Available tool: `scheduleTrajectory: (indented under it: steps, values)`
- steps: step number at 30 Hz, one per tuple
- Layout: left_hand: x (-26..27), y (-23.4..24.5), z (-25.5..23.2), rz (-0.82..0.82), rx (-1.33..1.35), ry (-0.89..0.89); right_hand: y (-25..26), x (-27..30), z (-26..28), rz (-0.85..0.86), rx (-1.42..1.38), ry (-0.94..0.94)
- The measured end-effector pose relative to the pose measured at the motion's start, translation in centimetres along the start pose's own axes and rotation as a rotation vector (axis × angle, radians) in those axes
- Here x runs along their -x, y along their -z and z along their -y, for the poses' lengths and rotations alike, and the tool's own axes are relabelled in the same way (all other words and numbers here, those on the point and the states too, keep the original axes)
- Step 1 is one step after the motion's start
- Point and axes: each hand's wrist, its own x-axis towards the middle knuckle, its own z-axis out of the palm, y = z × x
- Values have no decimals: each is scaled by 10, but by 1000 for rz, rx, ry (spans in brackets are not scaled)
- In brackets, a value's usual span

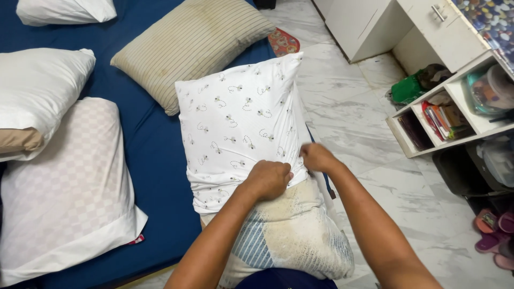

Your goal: Put clean pillowcases on several bed pillows.

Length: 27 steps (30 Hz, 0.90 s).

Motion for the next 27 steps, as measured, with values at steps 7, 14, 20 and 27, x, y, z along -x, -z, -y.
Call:
scheduleTrajectory:
  steps: [7,14,20,27]
  values:
    - [-7,3,11,-36,63,26,-25,-51,3,-423,-229,238]
    - [9,7,-9,2,113,48,-34,-29,-41,-203,-400,144]
    - [14,-14,-14,40,235,-117,-45,-35,-45,-9,-851,-28]
    - [11,-17,3,-118,262,75,-48,-12,-71,175,-299,46]
